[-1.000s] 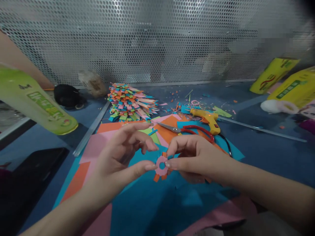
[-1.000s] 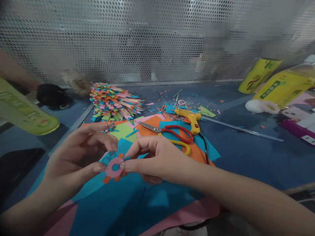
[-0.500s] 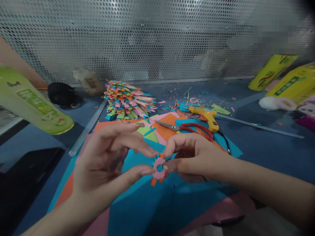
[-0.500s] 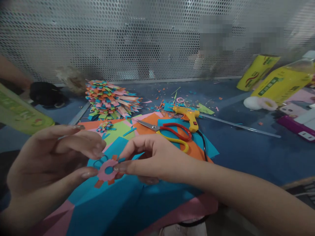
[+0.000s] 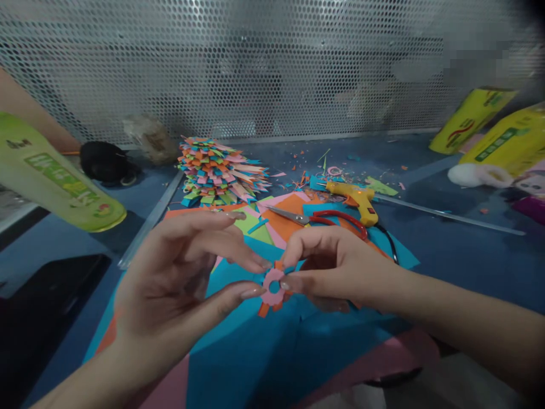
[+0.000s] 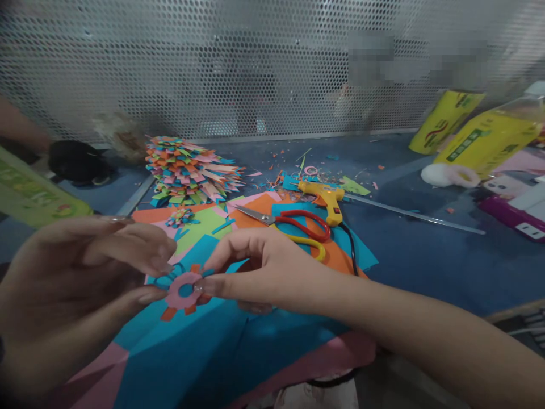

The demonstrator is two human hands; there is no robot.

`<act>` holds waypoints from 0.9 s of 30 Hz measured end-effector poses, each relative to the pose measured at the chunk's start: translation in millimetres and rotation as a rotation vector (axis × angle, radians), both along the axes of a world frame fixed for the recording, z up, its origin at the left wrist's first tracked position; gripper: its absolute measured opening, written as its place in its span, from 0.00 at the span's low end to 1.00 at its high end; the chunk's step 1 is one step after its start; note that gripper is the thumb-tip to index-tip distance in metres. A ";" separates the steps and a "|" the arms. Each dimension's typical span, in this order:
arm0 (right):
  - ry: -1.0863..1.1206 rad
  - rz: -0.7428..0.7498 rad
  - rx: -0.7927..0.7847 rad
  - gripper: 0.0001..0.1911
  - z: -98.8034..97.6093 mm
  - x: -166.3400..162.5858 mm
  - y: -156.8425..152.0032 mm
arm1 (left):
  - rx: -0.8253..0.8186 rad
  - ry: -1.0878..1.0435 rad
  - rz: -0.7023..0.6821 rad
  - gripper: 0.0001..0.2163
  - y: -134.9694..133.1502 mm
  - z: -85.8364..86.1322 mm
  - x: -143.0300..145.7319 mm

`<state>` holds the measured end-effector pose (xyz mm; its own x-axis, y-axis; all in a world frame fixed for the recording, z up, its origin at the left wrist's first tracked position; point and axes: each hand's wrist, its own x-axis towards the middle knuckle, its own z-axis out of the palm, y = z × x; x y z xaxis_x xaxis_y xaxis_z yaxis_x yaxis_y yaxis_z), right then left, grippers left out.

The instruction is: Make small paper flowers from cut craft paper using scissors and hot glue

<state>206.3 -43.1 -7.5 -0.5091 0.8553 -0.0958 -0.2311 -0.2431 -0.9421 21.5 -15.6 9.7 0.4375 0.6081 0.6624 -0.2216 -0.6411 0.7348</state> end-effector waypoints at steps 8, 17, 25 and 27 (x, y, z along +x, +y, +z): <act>-0.016 -0.008 0.055 0.09 -0.6 0.5 0.7 | -0.019 -0.013 0.007 0.23 -0.2 0.4 1.3; -0.074 -0.018 0.082 0.09 0.2 1.1 -0.1 | -0.037 -0.010 -0.015 0.22 1.2 -0.6 1.8; -0.078 -0.016 0.127 0.08 -2.9 2.2 0.9 | 0.053 0.035 -0.024 0.25 3.1 -5.6 -0.6; -0.094 -0.011 0.138 0.08 -2.7 2.5 1.0 | 0.043 0.027 -0.032 0.25 2.5 -6.0 -0.7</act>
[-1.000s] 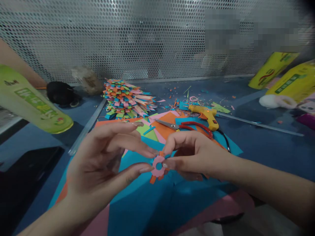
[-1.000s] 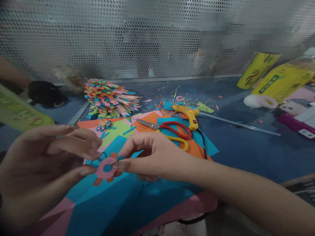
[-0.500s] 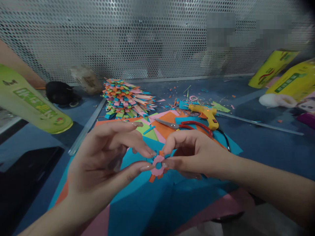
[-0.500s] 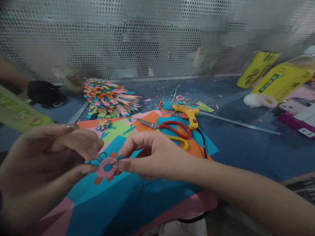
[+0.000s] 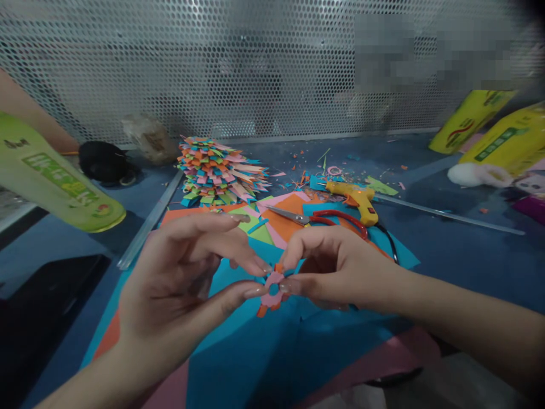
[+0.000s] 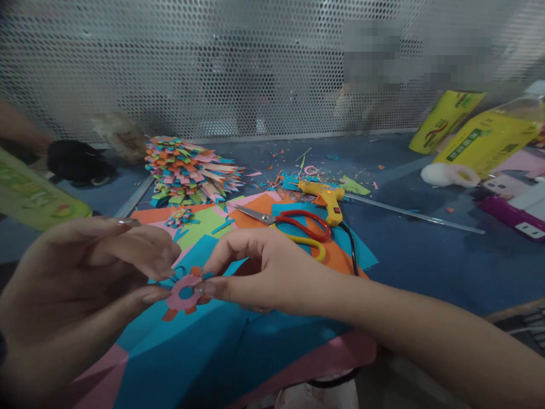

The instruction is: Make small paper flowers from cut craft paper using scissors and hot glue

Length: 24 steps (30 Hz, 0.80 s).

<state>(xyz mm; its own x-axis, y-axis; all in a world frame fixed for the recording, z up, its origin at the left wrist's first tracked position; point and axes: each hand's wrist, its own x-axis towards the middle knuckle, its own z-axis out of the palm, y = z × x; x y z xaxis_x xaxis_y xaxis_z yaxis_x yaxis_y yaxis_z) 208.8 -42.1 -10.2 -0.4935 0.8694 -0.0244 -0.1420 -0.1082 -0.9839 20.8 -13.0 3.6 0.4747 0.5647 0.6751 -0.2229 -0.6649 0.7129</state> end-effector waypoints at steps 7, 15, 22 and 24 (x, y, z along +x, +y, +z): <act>-0.056 -0.096 0.022 0.06 7.1 -4.6 -2.0 | -0.063 -0.007 0.037 0.24 -1.7 -0.9 0.5; -0.132 -0.113 0.133 0.06 2.5 -3.0 -1.7 | -0.377 0.022 -0.024 0.22 9.0 -12.4 -4.1; -0.134 -0.060 0.127 0.06 3.3 -2.7 -4.0 | -0.473 0.111 -0.157 0.22 7.0 -10.7 -3.0; -0.151 -0.059 0.127 0.07 3.3 -2.4 -3.9 | -0.490 0.101 -0.162 0.23 6.1 -12.1 -4.0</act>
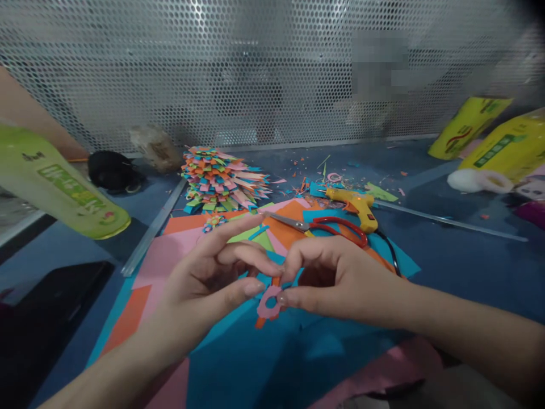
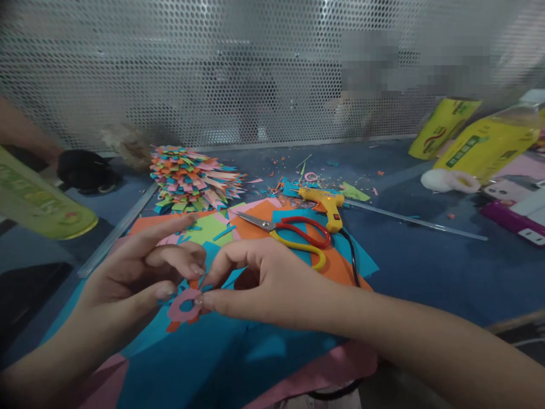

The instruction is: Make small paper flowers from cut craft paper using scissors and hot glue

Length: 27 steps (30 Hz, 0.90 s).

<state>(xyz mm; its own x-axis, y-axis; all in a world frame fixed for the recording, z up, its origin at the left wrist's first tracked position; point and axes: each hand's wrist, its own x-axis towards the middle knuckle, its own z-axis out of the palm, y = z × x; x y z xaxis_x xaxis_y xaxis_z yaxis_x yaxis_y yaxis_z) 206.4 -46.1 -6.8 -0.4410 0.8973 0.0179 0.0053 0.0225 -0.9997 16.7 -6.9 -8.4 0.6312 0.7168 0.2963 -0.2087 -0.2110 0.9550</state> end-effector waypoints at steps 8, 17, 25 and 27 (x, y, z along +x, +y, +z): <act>-0.003 0.018 -0.019 0.07 -0.2 0.1 0.6 | -0.029 -0.035 -0.023 0.22 1.0 -3.6 -1.0; -0.004 0.031 -0.026 0.08 -2.2 1.1 -0.4 | 0.006 -0.043 0.028 0.21 -1.4 -1.2 1.4; -0.063 0.032 0.026 0.08 -2.4 1.1 -1.2 | -0.019 -0.056 0.028 0.19 -1.6 -0.5 6.0; -0.096 0.003 0.052 0.08 -0.2 0.7 -1.4 | -0.026 -0.059 0.037 0.19 -1.3 -1.8 5.7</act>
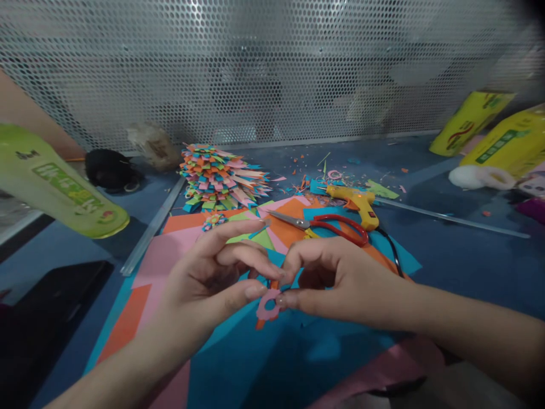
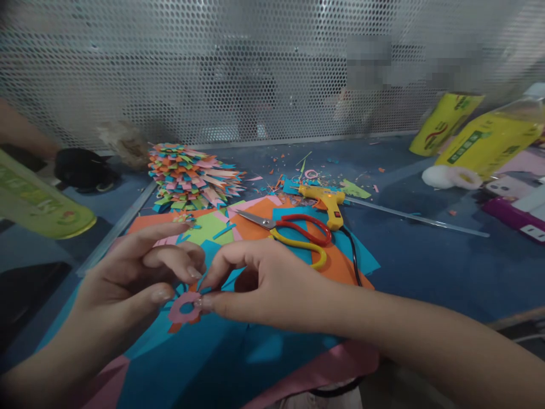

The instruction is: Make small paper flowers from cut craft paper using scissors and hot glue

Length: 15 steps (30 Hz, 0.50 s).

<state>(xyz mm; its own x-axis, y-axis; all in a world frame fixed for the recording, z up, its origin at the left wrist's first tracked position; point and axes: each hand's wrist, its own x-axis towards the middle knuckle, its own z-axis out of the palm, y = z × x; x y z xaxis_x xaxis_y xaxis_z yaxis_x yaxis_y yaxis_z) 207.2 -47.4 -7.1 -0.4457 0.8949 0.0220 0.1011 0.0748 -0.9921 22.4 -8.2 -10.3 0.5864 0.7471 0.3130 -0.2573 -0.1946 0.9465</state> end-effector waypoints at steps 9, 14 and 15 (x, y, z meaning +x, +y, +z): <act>-0.146 -0.211 0.149 0.05 0.3 -1.8 1.6 | -0.010 0.004 0.112 0.15 4.6 -3.7 -2.6; -0.140 -0.344 0.173 0.05 -1.6 -0.2 5.5 | -0.056 0.088 0.265 0.13 6.4 -2.6 1.0; -0.142 -0.360 0.167 0.06 -1.7 0.2 6.6 | -0.051 0.105 0.277 0.14 6.6 -2.7 1.7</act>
